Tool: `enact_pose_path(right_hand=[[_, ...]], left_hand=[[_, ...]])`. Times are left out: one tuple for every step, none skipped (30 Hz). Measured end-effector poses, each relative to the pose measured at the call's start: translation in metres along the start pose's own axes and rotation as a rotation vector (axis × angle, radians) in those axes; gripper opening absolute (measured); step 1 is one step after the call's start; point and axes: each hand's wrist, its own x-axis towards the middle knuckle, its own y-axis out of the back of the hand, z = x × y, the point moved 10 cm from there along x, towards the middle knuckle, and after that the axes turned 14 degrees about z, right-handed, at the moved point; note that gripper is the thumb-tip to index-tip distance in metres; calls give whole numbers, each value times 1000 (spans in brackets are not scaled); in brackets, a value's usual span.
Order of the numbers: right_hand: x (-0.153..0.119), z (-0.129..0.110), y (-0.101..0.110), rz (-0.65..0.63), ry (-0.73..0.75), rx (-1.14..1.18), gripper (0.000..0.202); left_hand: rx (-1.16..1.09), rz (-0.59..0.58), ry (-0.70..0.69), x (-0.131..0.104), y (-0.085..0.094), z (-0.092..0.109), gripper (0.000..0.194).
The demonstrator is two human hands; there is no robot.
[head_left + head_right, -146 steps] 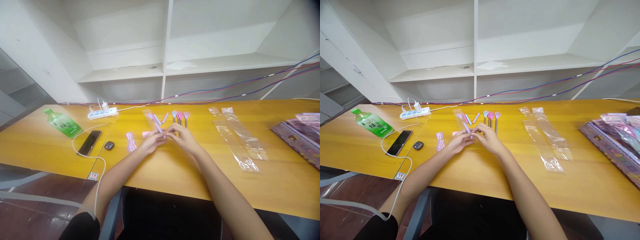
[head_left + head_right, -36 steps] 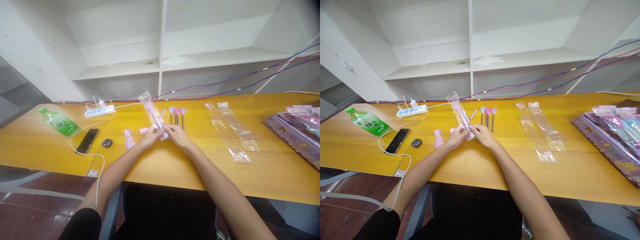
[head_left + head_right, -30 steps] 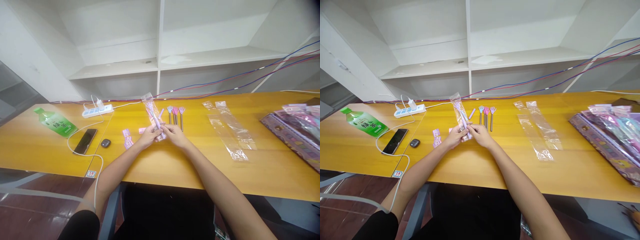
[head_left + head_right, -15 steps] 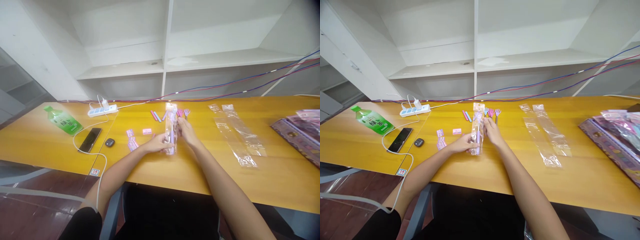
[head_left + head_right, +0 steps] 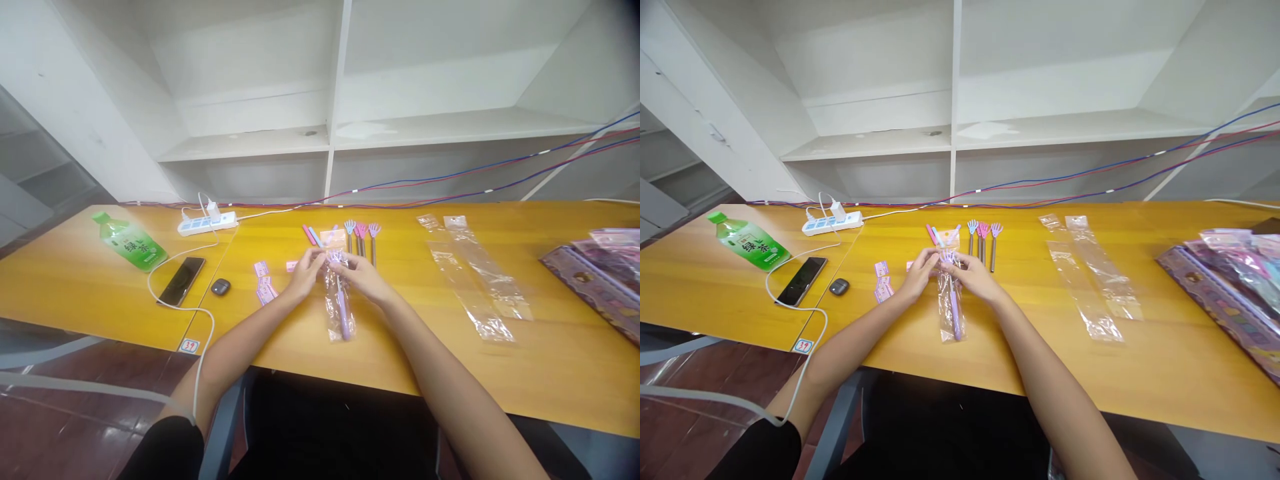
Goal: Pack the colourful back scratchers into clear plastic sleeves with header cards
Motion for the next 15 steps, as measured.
enact_pose_path(right_hand=[[-2,-1,-4,-25,6,-15,51],[-3,-2,-7,-43,11,-31,50],[-5,-3,-10,-56,13,-44,49],[-6,-3,-12,-67,11,-52,48],[-6,-3,-14,-76,9,-55,47],[-7,-2,-15,-83,6,-55,47],[-7,0,-16,-88,5,-54,48],[-6,3,-17,-89,3,-51,49],[-4,8,-17,-85,-4,-38,51],[-2,14,-16,-71,-17,-10,53],[1,20,-14,-46,-36,31,56],[5,27,-11,0,-54,78,60],[10,34,-6,65,-65,114,62],[16,38,0,137,-58,124,61],[21,39,5,208,-24,101,57]], left_hand=[[-31,33,-26,3,5,6,50],[-60,47,-51,5,8,13,54],[-85,50,-74,6,9,19,57],[-105,44,-97,6,10,26,58],[-114,31,-120,6,10,32,56],[-116,19,-139,5,9,36,51],[-109,11,-150,5,8,39,44],[-98,4,-151,5,7,40,37],[-88,2,-144,4,7,39,32],[-80,6,-134,5,7,38,29],[-76,15,-128,5,8,36,29],[-73,27,-128,5,9,35,31],[-73,39,-134,6,11,35,32],[-73,49,-142,6,12,35,34],[-75,58,-150,6,12,35,34]])
